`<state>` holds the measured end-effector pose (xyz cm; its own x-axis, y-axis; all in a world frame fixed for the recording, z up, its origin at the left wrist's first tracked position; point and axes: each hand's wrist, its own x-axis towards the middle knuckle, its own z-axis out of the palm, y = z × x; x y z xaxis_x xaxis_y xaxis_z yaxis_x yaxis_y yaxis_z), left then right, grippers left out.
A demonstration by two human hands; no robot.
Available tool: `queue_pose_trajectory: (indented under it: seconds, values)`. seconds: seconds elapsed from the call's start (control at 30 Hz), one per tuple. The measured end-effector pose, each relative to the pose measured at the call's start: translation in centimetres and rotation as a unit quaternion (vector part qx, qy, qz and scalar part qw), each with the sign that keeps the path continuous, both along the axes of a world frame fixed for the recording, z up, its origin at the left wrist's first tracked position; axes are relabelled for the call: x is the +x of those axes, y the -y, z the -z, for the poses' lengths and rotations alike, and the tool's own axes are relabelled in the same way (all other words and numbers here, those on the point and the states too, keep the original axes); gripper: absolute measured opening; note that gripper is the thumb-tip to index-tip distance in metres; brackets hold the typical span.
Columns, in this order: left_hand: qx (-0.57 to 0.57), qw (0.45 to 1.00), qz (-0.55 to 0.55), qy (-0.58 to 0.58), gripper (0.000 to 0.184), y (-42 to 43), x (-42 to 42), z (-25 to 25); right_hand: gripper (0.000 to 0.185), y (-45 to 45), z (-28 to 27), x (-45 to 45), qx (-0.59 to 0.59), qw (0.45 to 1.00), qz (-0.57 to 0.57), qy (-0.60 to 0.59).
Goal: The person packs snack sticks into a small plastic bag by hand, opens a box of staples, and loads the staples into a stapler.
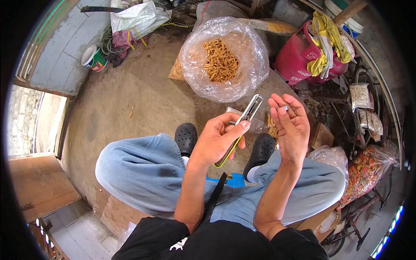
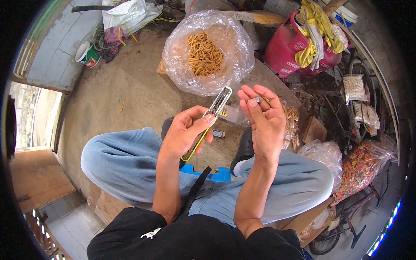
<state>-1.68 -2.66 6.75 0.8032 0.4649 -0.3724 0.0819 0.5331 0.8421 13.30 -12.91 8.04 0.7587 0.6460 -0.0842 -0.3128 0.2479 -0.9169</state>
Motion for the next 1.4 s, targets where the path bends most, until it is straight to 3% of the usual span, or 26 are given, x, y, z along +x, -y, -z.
queue_pose_trajectory:
  seconds: [0.27, 0.67, 1.07, 1.13, 1.4]
  values:
    - [-0.075, 0.995, 0.031, 0.051, 0.026, -0.7, -0.4, 0.2, 0.029, 0.3, 0.2, 0.0, 0.023, 0.998, -0.039, -0.048]
    - [-0.116, 0.987, 0.049, 0.099, 0.029, -0.8, -1.1, -0.6, 0.028, 0.4, 0.0, 0.1, -0.021, 0.999, -0.018, 0.034]
    - [-0.014, 1.0, -0.007, 0.011, 0.018, 0.2, -1.2, -2.0, 0.024, 0.6, 0.1, 0.4, -0.003, 0.999, 0.028, -0.041]
    - [-0.01, 1.0, -0.003, -0.005, 0.019, 0.2, -1.2, -2.1, 0.032, 0.6, -0.4, 0.2, -0.017, 1.0, -0.001, -0.021]
    - [0.042, 0.998, -0.014, -0.037, 0.022, 0.4, -0.8, -1.7, 0.031, 0.7, -0.8, -0.5, -0.027, 0.997, -0.022, 0.075]
